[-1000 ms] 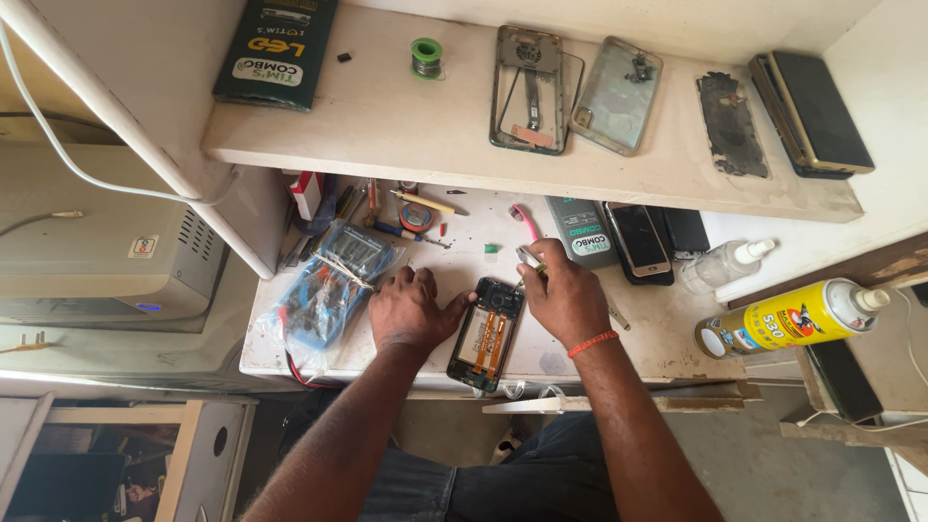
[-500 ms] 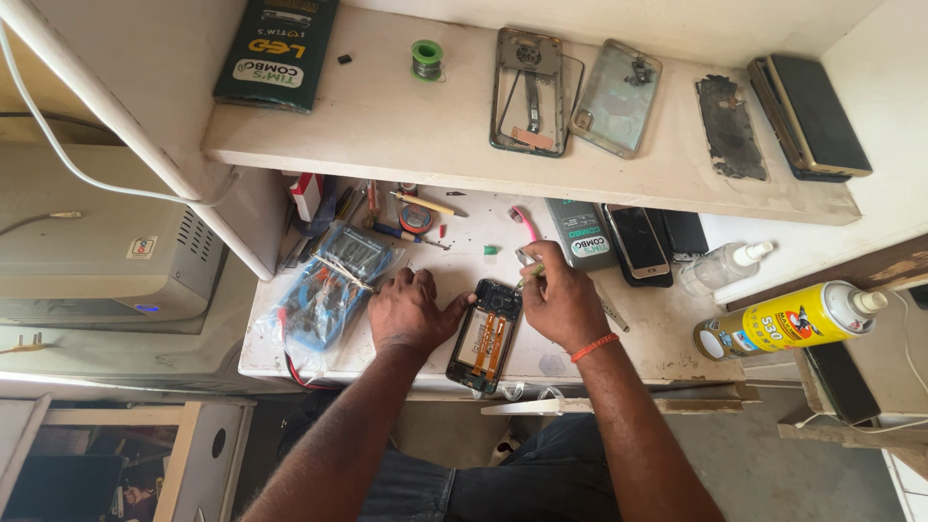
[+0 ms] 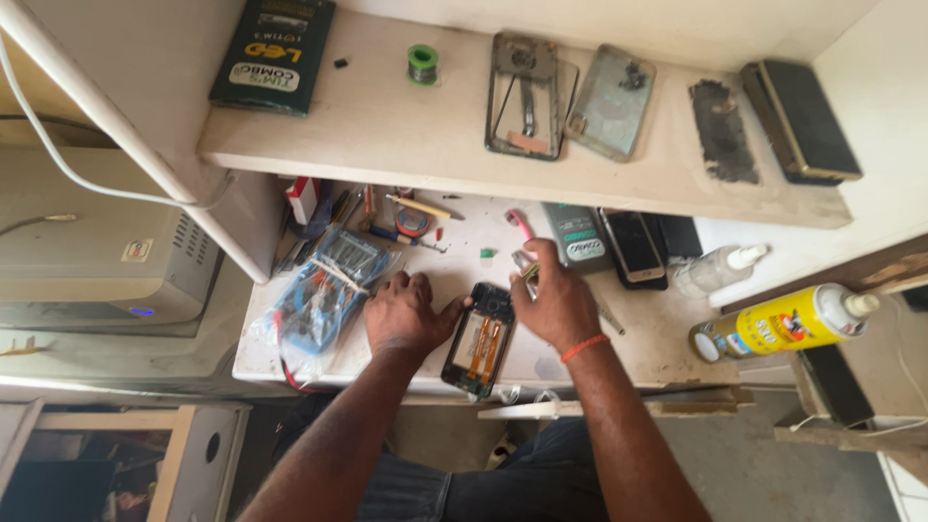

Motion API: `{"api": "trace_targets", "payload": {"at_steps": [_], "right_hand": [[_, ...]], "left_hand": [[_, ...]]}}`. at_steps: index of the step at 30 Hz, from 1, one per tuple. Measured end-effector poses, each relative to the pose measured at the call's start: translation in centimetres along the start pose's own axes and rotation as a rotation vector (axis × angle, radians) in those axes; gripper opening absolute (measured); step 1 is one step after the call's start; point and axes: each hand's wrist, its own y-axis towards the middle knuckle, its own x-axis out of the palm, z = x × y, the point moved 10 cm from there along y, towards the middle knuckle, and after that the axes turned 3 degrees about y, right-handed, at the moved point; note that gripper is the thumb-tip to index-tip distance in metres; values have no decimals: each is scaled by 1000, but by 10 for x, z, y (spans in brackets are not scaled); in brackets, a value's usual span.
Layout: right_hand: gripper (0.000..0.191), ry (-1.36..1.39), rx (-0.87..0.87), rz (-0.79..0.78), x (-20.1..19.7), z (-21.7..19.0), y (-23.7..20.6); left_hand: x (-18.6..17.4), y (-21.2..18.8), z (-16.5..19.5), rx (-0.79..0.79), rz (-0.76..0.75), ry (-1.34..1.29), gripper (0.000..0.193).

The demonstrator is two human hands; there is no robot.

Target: The person uses a small green tool to scrape and clean the internal components of a disassembled mobile phone on a workbench. The person holds the phone steady with the left hand while applying the tool with the right hand across the battery and circuit board area.

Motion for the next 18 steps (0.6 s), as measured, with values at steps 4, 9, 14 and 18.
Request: {"api": "trace_targets", "payload": {"at_steps": [4,9,14,18], "right_hand": [[38,9,-193,133,-10,-22,-8],[36,-86,-29,31,-2,-7,-4],[41,89,-287,155,-15,-29,-13],[37,-54,-102,85,-5,-12,-9]], "left_hand": [[3,2,-2,-22,-38,-19,71],[2,1,-2,-12,-19,-7,71],[-1,2,-1,4,21,2,71],[-4,0,-1,16,56,-20,69]]}}
